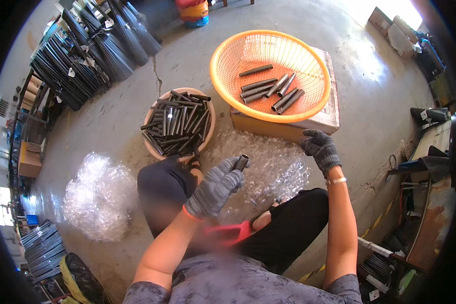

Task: The person picks up metal tubes one by one from a bin and wipes each tube with a cloth before placing it into a basket.

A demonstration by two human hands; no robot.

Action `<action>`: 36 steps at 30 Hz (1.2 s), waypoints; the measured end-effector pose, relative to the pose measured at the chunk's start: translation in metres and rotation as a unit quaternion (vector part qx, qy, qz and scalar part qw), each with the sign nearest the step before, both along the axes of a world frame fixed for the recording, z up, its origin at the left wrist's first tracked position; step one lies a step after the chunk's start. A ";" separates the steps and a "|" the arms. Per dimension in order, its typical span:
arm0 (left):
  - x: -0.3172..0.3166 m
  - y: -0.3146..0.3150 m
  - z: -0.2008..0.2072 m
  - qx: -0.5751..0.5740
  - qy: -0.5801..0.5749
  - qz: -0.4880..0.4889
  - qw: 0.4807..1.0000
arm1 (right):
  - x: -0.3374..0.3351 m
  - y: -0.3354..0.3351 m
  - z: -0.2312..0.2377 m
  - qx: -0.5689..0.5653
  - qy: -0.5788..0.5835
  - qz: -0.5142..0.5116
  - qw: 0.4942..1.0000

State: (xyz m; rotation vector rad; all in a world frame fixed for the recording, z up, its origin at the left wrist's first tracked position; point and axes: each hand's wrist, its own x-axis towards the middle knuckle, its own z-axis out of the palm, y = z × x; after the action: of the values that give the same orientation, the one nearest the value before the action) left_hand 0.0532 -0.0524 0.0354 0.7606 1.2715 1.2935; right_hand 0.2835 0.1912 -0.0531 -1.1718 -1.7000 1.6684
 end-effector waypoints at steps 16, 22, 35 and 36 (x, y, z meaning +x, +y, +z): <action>0.024 -0.045 0.054 0.100 0.340 0.042 0.934 | -0.066 -0.206 0.128 0.031 0.204 -0.025 0.978; 0.019 -0.057 0.052 0.130 0.472 0.079 0.868 | -0.073 -0.213 0.141 0.128 0.116 -0.006 0.985; 0.029 -0.066 0.070 0.136 0.380 0.064 0.913 | -0.076 -0.215 0.151 0.119 0.123 0.010 0.985; 0.027 -0.068 0.068 0.127 0.347 0.048 0.928 | -0.076 -0.215 0.151 0.126 0.120 0.008 0.985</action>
State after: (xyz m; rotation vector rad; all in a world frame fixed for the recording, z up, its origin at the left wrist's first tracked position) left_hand 0.0802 -0.1201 0.1036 1.4446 1.7273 1.3286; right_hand 0.2080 -0.0239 0.0977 -0.8060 -1.7096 1.4836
